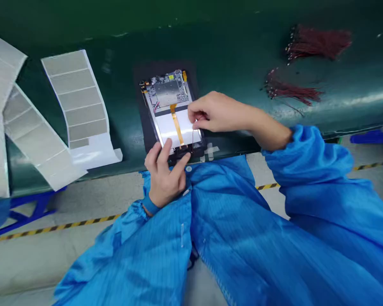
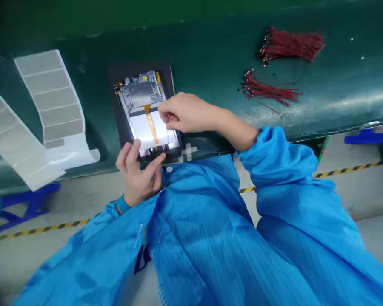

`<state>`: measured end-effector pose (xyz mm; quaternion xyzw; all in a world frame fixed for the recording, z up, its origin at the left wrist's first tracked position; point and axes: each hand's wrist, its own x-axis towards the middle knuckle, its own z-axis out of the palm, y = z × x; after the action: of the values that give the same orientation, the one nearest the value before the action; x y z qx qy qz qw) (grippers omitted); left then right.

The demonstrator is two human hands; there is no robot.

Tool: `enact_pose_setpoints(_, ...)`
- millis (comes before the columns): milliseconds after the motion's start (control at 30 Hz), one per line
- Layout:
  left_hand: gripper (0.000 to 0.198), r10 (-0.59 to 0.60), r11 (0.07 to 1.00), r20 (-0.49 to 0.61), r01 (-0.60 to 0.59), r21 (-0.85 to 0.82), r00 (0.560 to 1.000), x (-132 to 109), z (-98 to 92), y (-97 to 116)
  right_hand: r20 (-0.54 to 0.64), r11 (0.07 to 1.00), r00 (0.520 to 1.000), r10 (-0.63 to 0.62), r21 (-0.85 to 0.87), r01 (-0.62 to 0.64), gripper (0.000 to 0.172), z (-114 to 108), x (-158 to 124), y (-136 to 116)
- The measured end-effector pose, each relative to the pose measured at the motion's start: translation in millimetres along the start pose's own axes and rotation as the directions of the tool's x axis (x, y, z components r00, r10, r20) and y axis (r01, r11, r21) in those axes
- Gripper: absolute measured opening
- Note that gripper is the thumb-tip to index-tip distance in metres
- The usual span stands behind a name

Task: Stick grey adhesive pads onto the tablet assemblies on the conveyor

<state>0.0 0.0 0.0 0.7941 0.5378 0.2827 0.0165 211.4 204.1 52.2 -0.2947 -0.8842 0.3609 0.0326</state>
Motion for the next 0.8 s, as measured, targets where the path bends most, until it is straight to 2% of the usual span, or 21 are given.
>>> enact_pose_setpoints(100, 0.042, -0.073, 0.997, -0.012, 0.073, -0.019, 0.997, -1, -8.1, -2, -0.056, 1.0, 0.998, 0.014, -0.017, -0.015, 0.007, -6, 16, 8)
enact_pose_setpoints(167, 0.038, -0.107, 0.994, -0.01, 0.107, -0.01, 0.994, -1, -18.1, -10, -0.18, 0.998, 0.982, 0.047, -0.042, -0.056, 0.007, -9, 24, 17)
enact_pose_setpoints(233, 0.036, -0.115, 0.993, -0.04, 0.117, 0.026, 0.992, -4, -32.6, -28, -0.363, 0.99, 0.927, 0.09, -0.065, -0.122, 0.006, -9, 28, 27)
enact_pose_setpoints(300, 0.037, -0.119, 0.983, -0.133, 0.135, 0.122, 0.984, -9, -49.8, -55, -0.518, 0.984, 0.847, 0.118, -0.056, -0.171, 0.004, -8, 25, 37)
enact_pose_setpoints(367, 0.045, -0.184, 0.942, -0.217, 0.235, 0.24, 0.959, -17, -66.6, -85, -0.605, 0.984, 0.786, 0.129, -0.017, -0.175, 0.006, -6, 17, 44)
enact_pose_setpoints(433, 0.062, -0.4, 0.856, -0.16, 0.43, 0.287, 0.902, -24, -79.6, -110, -0.64, 0.989, 0.757, 0.132, 0.03, -0.147, 0.015, -3, 4, 45)
enact_pose_setpoints(500, 0.076, -0.635, 0.735, -0.019, 0.612, 0.292, 0.772, -27, -86.7, -124, -0.66, 0.99, 0.738, 0.14, 0.079, -0.118, 0.023, 1, -9, 40)
enact_pose_setpoints(567, 0.087, -0.752, 0.65, 0.082, 0.712, 0.266, 0.655, -26, -88.3, -129, -0.686, 0.986, 0.709, 0.164, 0.126, -0.105, 0.026, 5, -20, 29)
enact_pose_setpoints(600, 0.094, -0.772, 0.631, 0.098, 0.74, 0.231, 0.628, -25, -87.9, -130, -0.7, 0.984, 0.692, 0.178, 0.148, -0.103, 0.026, 7, -24, 22)
enact_pose_setpoints(700, 0.106, -0.803, 0.595, 0.06, 0.802, 0.05, 0.592, -22, -86.5, -139, -0.718, 0.977, 0.667, 0.2, 0.195, -0.082, 0.025, 15, -27, -5)
enact_pose_setpoints(767, 0.108, -0.831, 0.554, -0.022, 0.827, -0.096, 0.555, -23, -87.6, -148, -0.701, 0.976, 0.691, 0.178, 0.213, -0.035, 0.022, 25, -19, -27)
enact_pose_setpoints(800, 0.108, -0.84, 0.54, -0.061, 0.824, -0.173, 0.539, -23, -88.8, -151, -0.681, 0.976, 0.717, 0.149, 0.217, 0.004, 0.02, 32, -13, -40)
